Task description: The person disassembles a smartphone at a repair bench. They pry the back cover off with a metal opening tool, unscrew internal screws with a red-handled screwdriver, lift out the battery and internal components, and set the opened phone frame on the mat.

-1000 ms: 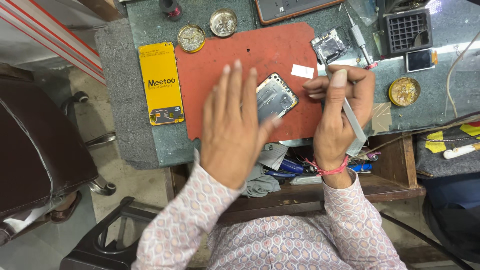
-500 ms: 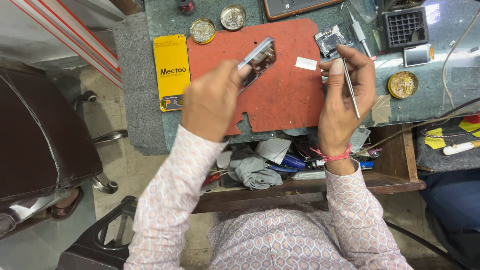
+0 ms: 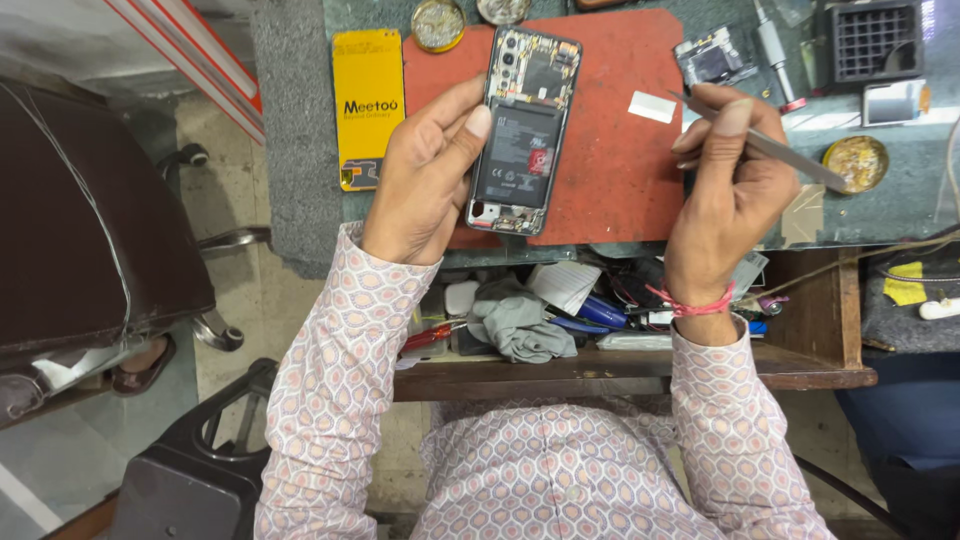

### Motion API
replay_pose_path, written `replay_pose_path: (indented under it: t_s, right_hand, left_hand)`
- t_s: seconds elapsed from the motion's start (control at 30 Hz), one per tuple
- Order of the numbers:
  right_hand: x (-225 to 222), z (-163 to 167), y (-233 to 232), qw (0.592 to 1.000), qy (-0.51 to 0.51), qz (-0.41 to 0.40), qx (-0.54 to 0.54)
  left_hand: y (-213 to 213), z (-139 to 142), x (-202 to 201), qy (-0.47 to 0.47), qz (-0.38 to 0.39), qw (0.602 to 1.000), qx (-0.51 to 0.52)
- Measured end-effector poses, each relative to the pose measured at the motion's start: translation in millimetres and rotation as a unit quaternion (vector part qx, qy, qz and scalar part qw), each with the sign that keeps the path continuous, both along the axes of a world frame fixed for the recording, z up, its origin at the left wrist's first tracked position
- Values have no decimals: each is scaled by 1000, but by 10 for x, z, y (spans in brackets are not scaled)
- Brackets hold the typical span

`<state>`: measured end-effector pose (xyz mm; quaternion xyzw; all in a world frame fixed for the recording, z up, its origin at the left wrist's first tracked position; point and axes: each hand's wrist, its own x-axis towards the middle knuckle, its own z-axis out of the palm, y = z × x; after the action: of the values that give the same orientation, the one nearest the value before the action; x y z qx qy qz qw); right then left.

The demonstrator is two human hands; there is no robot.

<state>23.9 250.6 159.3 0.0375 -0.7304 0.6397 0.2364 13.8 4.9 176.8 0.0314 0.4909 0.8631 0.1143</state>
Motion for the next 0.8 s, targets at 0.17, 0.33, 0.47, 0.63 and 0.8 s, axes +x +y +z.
replay_pose_path:
  t_s: [0.17,0.33,0.47,0.63,0.8]
  right_hand:
    - [-40,-49,-36,999,7,-2,32]
    - [-73,-82,-68,998,12,-7,55]
    - [-97,-94,-85,999,10,-2,53]
    - [-129,-65,-100,998,11,-10,59]
    - [-142,-29,-123,999,1,-24,41]
  left_hand:
    - [-9,-42,-28,-2,3,1000,19]
    - [-41,-98,-81,11,0,1000,29]
    - [-64,-136,-108,6,-2,999,31]
    - [-60,-169,-147,5,-14,999,33]
    - [-45,-115,-275,55,-60,982,-171]
